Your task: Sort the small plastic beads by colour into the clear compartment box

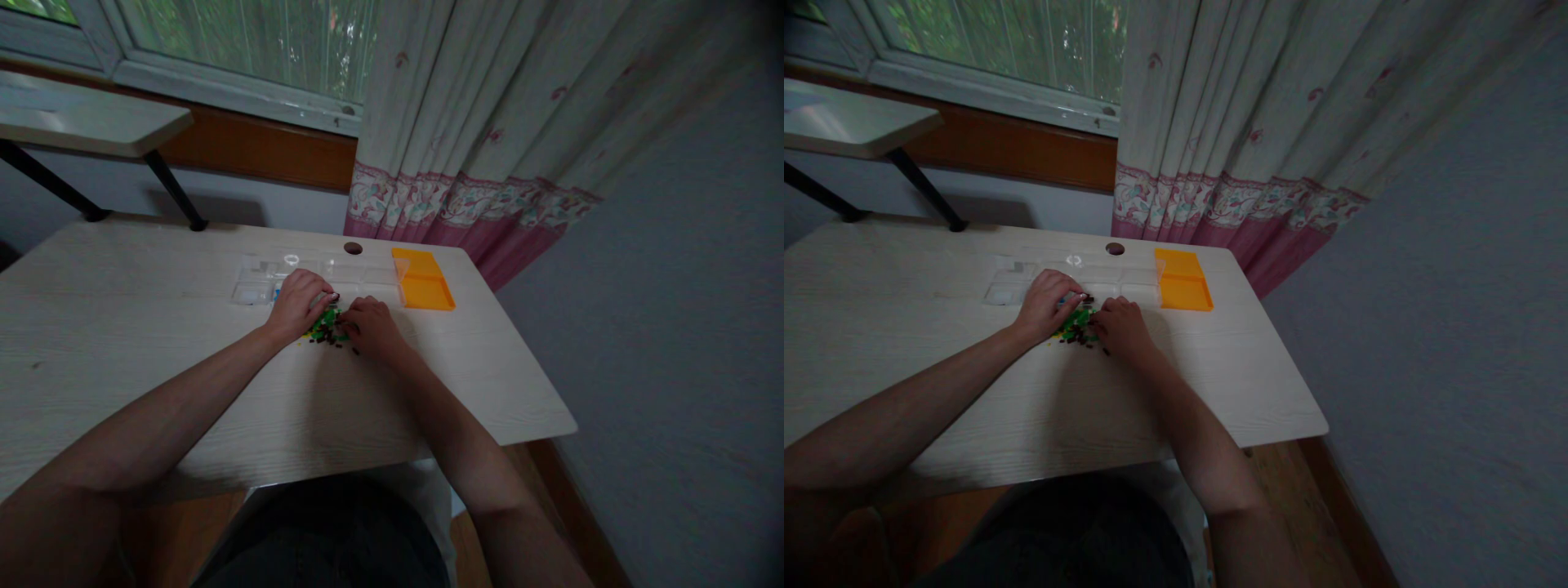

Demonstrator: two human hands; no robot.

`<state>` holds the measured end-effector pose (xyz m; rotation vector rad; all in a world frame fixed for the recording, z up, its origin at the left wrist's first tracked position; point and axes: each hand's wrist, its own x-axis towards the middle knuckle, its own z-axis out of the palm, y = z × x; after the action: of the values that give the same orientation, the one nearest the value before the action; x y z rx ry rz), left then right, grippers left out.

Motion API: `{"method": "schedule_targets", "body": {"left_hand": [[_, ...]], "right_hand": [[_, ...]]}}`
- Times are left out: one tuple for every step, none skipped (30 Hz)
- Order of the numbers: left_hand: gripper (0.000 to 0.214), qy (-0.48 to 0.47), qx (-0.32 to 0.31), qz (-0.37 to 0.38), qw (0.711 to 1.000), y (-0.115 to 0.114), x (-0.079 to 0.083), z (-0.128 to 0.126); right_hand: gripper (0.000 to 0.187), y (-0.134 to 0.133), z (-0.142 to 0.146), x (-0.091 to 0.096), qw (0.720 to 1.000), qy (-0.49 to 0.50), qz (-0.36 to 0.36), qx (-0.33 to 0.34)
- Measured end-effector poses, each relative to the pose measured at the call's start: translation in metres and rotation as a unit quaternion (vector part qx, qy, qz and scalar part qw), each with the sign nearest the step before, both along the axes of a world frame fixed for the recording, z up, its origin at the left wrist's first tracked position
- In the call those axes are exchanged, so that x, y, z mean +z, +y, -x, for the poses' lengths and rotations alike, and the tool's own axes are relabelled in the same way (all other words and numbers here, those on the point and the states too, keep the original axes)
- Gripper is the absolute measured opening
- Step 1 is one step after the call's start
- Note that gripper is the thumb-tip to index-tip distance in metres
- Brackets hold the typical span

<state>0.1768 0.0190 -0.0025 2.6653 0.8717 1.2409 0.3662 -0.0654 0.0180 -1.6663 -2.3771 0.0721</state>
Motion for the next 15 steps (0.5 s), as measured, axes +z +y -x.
{"method": "schedule_targets", "body": {"left_hand": [[0.031, 0.0, 0.001, 0.002, 1.0, -0.0001, -0.0001, 0.0], [0.031, 0.001, 0.002, 0.005, 1.0, -0.0001, -0.0002, 0.0], [0.03, 0.003, 0.003, 0.008, 1.0, 0.0, -0.0004, 0.0], [0.03, 0.005, 0.003, 0.011, 1.0, 0.0001, -0.0007, 0.0001], [0.03, 0.006, 0.004, 0.013, 1.0, 0.0004, -0.0011, 0.0002], [0.03, 0.006, 0.004, 0.014, 1.0, 0.0007, -0.0015, 0.0003], [0.03, 0.007, 0.003, 0.015, 1.0, 0.0011, -0.0018, 0.0004], [0.029, 0.007, 0.003, 0.016, 1.0, 0.0014, -0.0022, 0.0004], [0.029, 0.006, 0.003, 0.016, 1.0, 0.0016, -0.0024, 0.0005], [0.03, 0.006, 0.002, 0.015, 1.0, 0.0017, -0.0025, 0.0004], [0.03, 0.006, 0.001, 0.013, 1.0, 0.0017, -0.0024, 0.0004], [0.03, 0.006, 0.0, 0.011, 1.0, 0.0015, -0.0021, 0.0003], [0.03, 0.005, -0.001, 0.008, 1.0, 0.0012, -0.0016, 0.0002], [0.03, 0.004, -0.001, 0.006, 1.0, 0.0008, -0.0011, 0.0002], [0.03, 0.005, 0.0, 0.006, 1.0, 0.0005, -0.0006, 0.0002]], "right_hand": [[0.023, -0.0002, 0.0002, 0.0005, 1.0, -0.001, 0.001, 0.002], [0.024, -0.0005, 0.0003, 0.0011, 1.0, -0.002, 0.002, 0.003], [0.025, -0.0007, 0.0002, 0.0018, 1.0, -0.003, 0.004, 0.005], [0.025, -0.0008, 0.0, 0.0025, 1.0, -0.002, 0.007, 0.007], [0.024, -0.001, -0.0002, 0.0031, 1.0, -0.001, 0.009, 0.009], [0.024, -0.0011, -0.0005, 0.0036, 1.0, 0.0, 0.011, 0.01], [0.023, -0.0012, -0.0006, 0.004, 1.0, 0.0, 0.013, 0.011], [0.023, -0.0012, -0.0008, 0.0042, 1.0, -0.002, 0.014, 0.012], [0.023, -0.0011, -0.0008, 0.0042, 1.0, -0.005, 0.014, 0.012], [0.023, -0.0009, -0.0008, 0.0041, 1.0, -0.009, 0.013, 0.013], [0.023, -0.0007, -0.0007, 0.004, 1.0, -0.014, 0.012, 0.013], [0.022, -0.0004, -0.0006, 0.0037, 1.0, -0.017, 0.011, 0.014], [0.022, -0.0001, -0.0005, 0.0035, 1.0, -0.019, 0.01, 0.013], [0.022, 0.0002, -0.0005, 0.0033, 1.0, -0.02, 0.01, 0.013], [0.021, 0.0004, -0.0005, 0.0031, 1.0, -0.021, 0.01, 0.014]]}}
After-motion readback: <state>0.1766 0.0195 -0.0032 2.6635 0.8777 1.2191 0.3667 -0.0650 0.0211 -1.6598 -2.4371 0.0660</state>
